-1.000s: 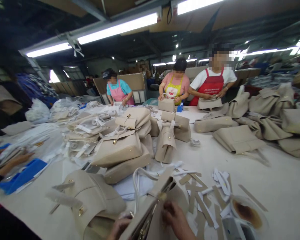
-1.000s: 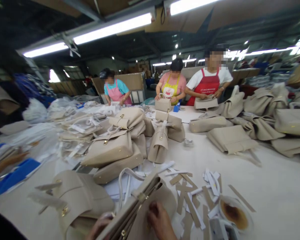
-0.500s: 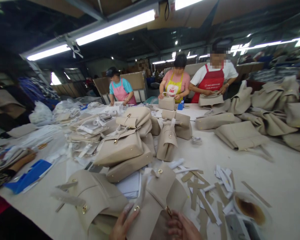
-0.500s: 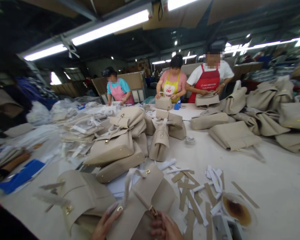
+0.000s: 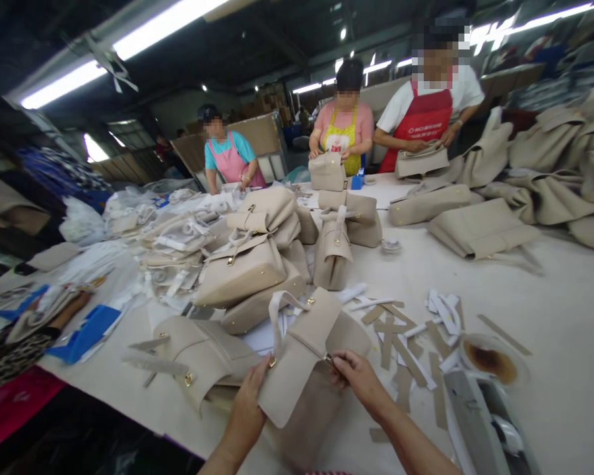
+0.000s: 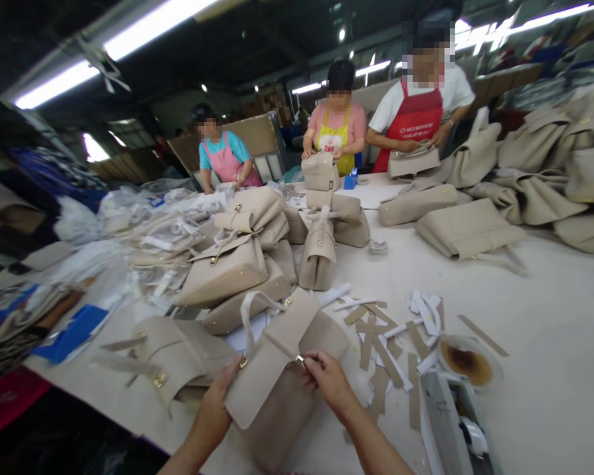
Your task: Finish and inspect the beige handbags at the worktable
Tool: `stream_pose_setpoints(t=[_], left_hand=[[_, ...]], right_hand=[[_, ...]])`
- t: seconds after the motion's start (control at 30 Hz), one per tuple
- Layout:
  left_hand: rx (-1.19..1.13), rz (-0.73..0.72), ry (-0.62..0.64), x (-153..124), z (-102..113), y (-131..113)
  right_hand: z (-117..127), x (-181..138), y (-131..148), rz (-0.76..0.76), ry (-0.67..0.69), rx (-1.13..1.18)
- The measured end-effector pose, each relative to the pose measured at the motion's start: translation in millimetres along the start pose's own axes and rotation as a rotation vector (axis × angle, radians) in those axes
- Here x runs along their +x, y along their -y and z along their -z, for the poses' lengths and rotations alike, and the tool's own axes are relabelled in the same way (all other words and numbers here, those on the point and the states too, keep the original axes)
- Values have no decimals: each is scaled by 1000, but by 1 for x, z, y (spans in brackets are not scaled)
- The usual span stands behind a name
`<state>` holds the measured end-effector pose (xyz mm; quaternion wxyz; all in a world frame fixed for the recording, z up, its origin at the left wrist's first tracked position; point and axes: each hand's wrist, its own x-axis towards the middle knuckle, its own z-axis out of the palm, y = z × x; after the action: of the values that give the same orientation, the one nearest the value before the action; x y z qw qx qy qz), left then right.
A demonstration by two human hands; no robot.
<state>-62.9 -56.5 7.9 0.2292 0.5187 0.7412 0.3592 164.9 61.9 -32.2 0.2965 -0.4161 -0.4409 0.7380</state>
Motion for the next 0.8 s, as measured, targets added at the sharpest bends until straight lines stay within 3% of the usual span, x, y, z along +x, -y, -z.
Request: stream_pose_setpoints(t=[0.13,0.33,0.43,0.53,0.6,0.7,0.8], left_hand=[[-55,33,-6,8,2,-7],[-113,143,-23,-2,-13,-17],[-226,187,128,-13,-10,-21],[-533,247,389,-17,3,-25],[-737,293,485,-14,10,-28],[-851,439,422,-2,12,-35],[-761,576,360,11,6,-45]], right_hand=[[-2,3,2,60,-5,-67],[0,13,-8,118,-108,-130],[1,16,-13,114,-135,-136],[1,16,-14,89,-118,-118],[-1,15,-14,69,-107,-105],[-2,12,-14,49,-97,-100],[0,5,-12,38,-100,-113]])
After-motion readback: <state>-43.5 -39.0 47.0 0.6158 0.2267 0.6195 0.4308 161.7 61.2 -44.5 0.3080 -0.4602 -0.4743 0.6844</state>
